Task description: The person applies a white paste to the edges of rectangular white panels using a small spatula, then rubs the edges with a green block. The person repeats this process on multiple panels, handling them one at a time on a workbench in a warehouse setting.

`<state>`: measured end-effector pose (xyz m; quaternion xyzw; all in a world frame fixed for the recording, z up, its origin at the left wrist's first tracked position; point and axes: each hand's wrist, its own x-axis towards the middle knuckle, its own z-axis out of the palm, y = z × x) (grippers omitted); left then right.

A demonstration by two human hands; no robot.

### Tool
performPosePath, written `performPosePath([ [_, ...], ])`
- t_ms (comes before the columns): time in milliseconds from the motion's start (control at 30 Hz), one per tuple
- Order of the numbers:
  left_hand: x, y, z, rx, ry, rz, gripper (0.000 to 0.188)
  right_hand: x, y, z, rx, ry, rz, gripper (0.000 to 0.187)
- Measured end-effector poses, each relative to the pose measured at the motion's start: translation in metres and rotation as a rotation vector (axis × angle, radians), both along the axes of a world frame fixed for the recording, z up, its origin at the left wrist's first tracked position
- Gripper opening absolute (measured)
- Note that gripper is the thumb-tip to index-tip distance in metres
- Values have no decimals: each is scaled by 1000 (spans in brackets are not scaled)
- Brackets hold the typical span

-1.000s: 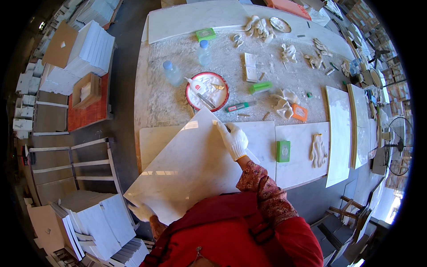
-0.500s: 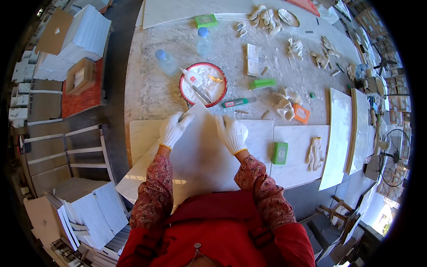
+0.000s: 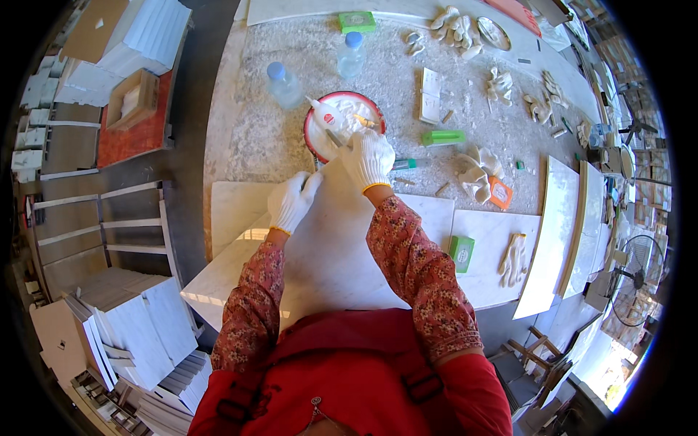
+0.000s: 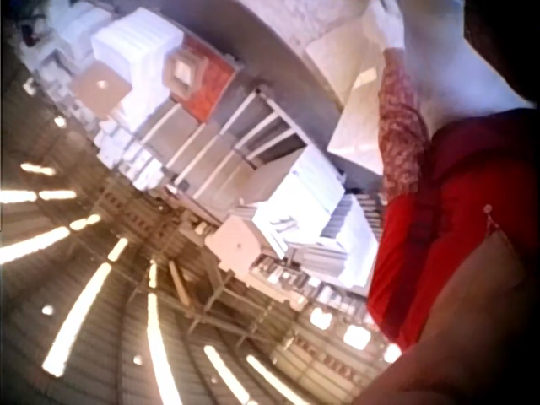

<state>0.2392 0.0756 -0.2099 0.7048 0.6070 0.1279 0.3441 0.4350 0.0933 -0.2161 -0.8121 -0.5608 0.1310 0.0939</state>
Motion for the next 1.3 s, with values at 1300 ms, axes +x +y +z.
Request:
performPosePath([
  [1300,7,-3,-40,595,147,-10,42,30,-67,9,312,663,-83,16],
])
